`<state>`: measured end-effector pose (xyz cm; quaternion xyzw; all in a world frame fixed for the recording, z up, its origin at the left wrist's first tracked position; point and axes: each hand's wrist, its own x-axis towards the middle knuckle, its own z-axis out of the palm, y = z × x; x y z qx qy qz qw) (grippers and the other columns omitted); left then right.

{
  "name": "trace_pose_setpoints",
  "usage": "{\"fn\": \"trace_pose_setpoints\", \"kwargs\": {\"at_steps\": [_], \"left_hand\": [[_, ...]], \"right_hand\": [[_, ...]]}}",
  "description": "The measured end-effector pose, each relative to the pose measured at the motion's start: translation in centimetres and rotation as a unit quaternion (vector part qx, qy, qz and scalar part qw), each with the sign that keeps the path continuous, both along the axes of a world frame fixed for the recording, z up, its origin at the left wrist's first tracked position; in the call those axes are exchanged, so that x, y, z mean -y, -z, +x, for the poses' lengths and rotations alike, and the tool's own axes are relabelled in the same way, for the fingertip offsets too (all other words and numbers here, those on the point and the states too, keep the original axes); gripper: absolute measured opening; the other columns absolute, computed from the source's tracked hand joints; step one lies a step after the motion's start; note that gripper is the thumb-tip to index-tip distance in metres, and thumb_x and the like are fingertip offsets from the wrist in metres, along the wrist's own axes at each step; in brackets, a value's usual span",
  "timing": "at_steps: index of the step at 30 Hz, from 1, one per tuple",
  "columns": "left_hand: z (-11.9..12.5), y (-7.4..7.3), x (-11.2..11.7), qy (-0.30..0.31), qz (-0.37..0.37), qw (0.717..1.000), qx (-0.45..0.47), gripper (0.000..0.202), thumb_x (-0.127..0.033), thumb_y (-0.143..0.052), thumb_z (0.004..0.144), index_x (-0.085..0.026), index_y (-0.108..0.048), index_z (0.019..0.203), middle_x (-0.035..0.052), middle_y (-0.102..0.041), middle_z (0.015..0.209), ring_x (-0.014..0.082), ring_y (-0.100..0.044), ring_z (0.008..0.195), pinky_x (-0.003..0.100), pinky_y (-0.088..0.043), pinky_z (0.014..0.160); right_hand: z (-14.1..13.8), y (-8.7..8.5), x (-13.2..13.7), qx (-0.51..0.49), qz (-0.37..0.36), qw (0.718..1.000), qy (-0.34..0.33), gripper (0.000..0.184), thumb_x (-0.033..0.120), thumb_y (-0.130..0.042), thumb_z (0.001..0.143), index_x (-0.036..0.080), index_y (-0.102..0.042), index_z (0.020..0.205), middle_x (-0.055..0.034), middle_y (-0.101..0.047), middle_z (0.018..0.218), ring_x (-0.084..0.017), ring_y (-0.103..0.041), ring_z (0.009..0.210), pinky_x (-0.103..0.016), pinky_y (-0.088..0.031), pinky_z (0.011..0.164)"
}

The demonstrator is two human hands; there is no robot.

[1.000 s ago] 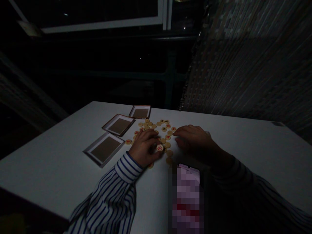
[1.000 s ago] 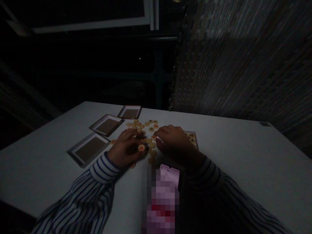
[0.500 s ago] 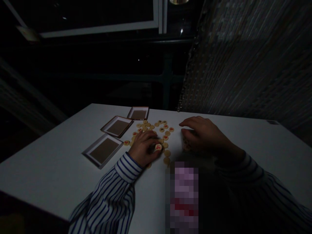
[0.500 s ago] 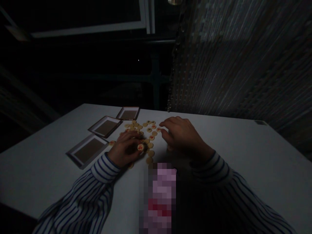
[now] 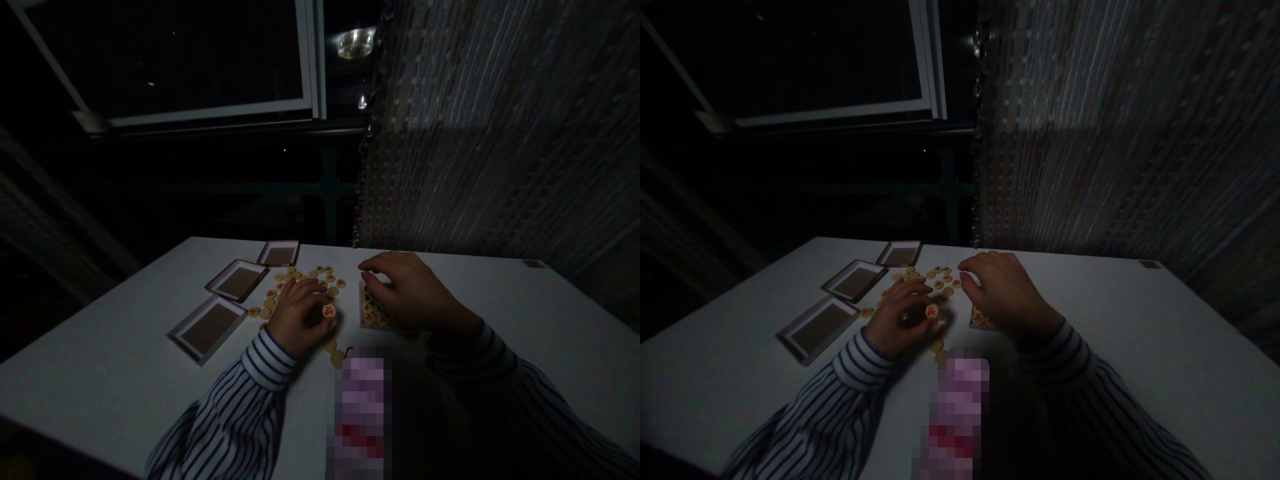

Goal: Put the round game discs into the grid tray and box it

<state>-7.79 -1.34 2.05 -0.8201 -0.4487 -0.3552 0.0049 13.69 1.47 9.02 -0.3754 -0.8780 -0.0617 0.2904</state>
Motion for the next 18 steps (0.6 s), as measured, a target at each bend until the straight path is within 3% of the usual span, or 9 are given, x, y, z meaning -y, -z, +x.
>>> {"fn": "trace_pose_setpoints", "kwargs": {"at_steps": [6,9,18], "left_hand": [[2.4,-1.7,-0.9,-0.009,0.016,1.0,0.021,0.022,-0.024,-0.06,0.068,-0.02,-0.06,0.09,0.0071,-0.062,0.104,0.0241,-0.051,0.108,0.051,-0.029,0.1],[3.6,-1.8,-1.5,-0.007,0.013,0.999,0.03,0.022,-0.022,-0.06,0.068,-0.019,-0.06,0.09,0.0071,-0.062,0.106,0.0232,-0.051,0.107,0.05,-0.028,0.1],[4.9,1.0,-1.8,-0.018,0.014,0.999,0.04,0.022,-0.024,-0.058,0.073,-0.02,-0.059,0.094,0.0076,-0.06,0.108,0.022,-0.051,0.107,0.048,-0.03,0.1]], "right_hand": [[0.8,-0.7,0.1,-0.008,-0.014,1.0,-0.003,0.022,0.024,-0.045,0.083,0.017,-0.065,0.09,-0.0037,-0.068,0.087,-0.017,-0.061,0.081,-0.03,-0.041,0.076],[1.0,-1.0,0.1,-0.007,-0.032,0.999,0.005,0.021,0.023,-0.045,0.083,0.017,-0.065,0.087,-0.0032,-0.068,0.084,-0.017,-0.061,0.079,-0.028,-0.041,0.074],[1.2,-0.1,-0.7,0.032,-0.092,0.995,0.031,0.02,0.024,-0.045,0.083,0.018,-0.064,0.083,-0.0028,-0.067,0.08,-0.015,-0.059,0.072,-0.025,-0.038,0.067]]}}
